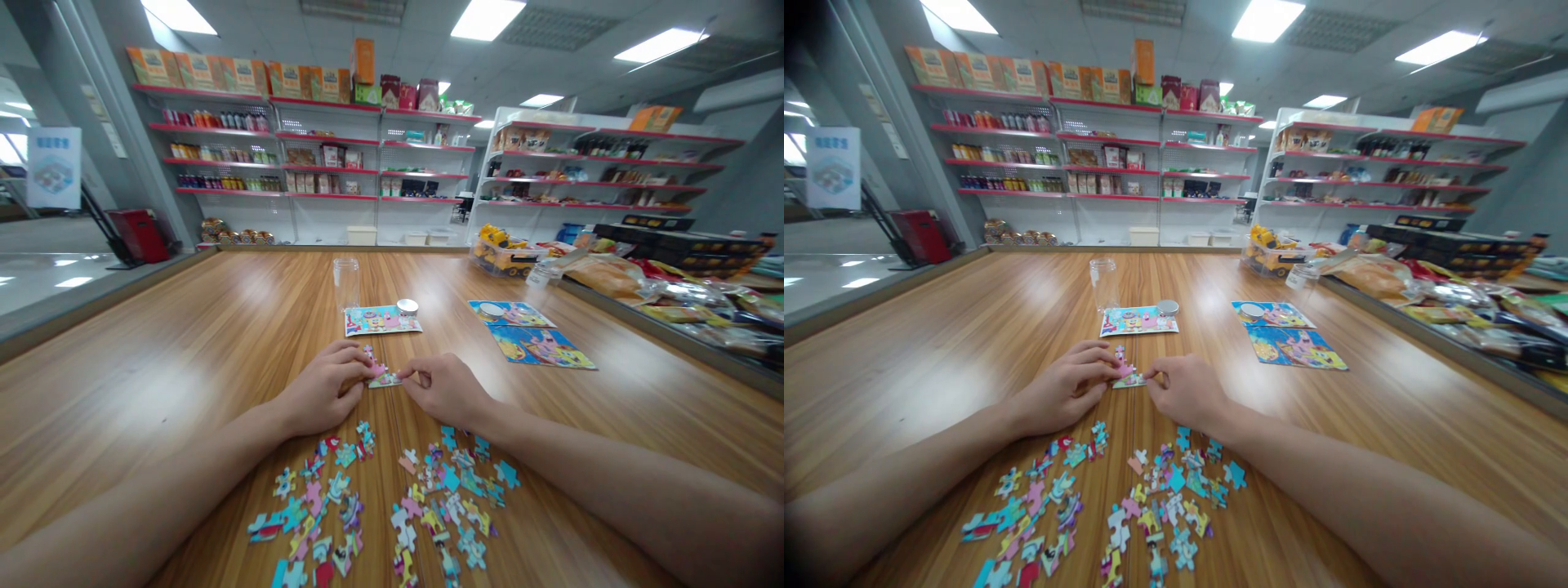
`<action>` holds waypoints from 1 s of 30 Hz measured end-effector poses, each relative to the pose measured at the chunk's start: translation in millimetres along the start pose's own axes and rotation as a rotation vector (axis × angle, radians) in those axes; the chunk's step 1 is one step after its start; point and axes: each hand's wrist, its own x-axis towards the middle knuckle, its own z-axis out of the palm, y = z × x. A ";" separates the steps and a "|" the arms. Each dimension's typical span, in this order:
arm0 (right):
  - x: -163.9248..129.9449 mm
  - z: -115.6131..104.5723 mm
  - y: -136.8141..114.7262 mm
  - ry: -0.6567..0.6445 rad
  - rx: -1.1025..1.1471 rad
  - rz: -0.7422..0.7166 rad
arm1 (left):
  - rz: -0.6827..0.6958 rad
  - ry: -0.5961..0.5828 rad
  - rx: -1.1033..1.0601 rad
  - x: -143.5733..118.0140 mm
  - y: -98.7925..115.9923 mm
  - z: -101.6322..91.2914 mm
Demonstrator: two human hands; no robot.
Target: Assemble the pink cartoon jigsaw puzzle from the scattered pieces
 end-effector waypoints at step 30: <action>-2.1 1.2 1.7 -0.034 0.026 -0.036 | -0.071 -0.037 -0.017 0.6 0.6 -1.8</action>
